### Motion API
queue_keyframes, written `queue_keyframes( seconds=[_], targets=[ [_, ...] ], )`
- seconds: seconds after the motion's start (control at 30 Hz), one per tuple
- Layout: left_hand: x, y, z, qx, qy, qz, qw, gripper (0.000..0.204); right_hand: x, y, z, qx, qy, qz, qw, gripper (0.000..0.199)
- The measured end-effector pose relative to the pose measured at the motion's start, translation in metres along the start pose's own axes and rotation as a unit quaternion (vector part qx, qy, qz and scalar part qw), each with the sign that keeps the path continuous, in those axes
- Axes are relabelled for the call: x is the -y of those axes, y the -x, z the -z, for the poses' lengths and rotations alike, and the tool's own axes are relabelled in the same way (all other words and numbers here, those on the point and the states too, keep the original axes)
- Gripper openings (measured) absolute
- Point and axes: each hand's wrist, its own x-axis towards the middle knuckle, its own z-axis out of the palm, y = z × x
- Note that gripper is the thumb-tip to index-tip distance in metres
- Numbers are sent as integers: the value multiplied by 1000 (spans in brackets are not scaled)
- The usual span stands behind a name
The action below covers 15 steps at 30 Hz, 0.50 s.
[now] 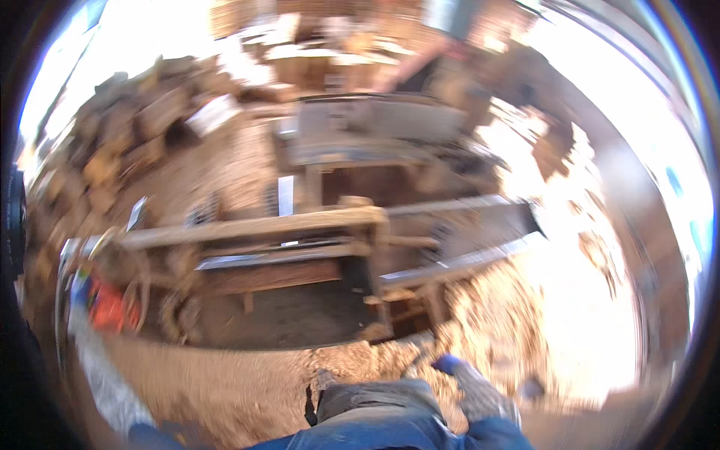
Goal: The person cleans a large industrial saw machine by first removing a circular saw blade and then using a hammer to dislodge debris from the mechanism. They subsequently use a compressed air hose to blow away sawdust and dirt from various parts of the machine, including the blade and the internal components.
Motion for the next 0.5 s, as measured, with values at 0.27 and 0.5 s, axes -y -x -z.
queue_keyframes(
  seconds=[0.27, 0.5],
  targets=[
    [-21, -26, -137, -137, -246, -19, 959, 36, 28, 24, -51, -65, 54, 151, 985, 52],
    [-122, 82, -195, -231, -257, -75, 935, 37, 139, 68, 27, -165, 101, 261, 946, 33]
  ],
)
